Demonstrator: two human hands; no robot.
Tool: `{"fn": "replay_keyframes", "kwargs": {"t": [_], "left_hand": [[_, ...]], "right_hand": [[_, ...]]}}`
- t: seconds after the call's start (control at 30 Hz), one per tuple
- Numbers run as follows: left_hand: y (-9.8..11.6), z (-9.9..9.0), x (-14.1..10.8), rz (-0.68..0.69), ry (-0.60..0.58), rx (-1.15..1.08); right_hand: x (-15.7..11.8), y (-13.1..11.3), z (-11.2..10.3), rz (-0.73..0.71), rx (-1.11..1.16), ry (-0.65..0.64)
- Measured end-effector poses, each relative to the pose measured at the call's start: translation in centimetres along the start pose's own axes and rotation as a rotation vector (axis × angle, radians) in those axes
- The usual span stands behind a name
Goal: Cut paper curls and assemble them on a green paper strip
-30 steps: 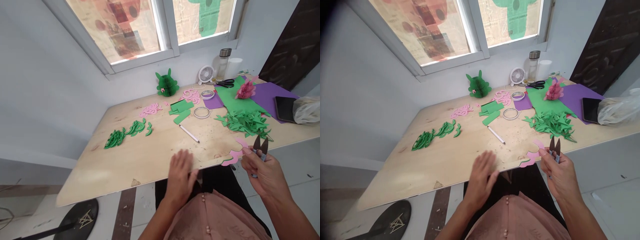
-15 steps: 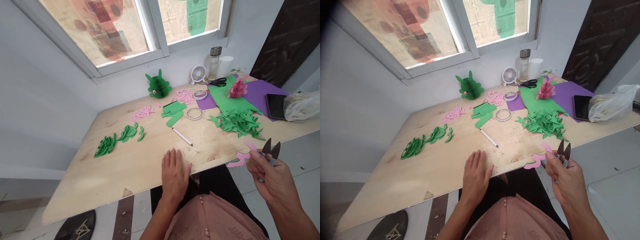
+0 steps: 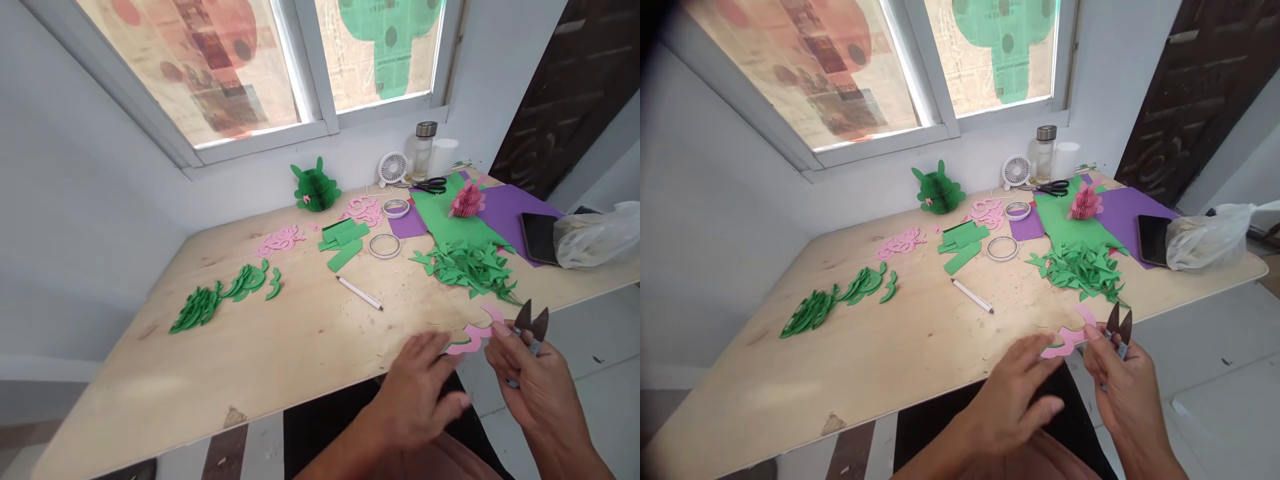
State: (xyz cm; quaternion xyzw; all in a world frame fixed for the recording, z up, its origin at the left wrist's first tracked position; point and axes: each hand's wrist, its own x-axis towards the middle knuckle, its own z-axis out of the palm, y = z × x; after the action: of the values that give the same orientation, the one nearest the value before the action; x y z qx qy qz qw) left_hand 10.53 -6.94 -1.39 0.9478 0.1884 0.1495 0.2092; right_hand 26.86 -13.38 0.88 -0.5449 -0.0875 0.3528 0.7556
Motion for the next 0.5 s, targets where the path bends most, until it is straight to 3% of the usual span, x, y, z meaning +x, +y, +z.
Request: {"fn": "replay_keyframes", "kwargs": {"t": [0.13,0.2,0.37,0.5], "left_hand": [[-2.3,-2.0,1.4,-0.266,0.22,0.217],[-4.2,-2.7,1.5,-0.326,0.233,0.326],[-7.6,-3.5,-0.4,-0.26,0.187,0.363],[-7.5,-3.7,-1.3,-0.263,0.225,0.312]], "right_hand": [[0.2,-0.5,-0.3,-0.004,0.02,0.049],[0.2,-0.6,-0.5,0.009,0.02,0.06],[0.2,-0.2,-1.0,0.035,0.035,0.07],[0.4,0.0,-1.4,0.057,0.062,0.084]]}}
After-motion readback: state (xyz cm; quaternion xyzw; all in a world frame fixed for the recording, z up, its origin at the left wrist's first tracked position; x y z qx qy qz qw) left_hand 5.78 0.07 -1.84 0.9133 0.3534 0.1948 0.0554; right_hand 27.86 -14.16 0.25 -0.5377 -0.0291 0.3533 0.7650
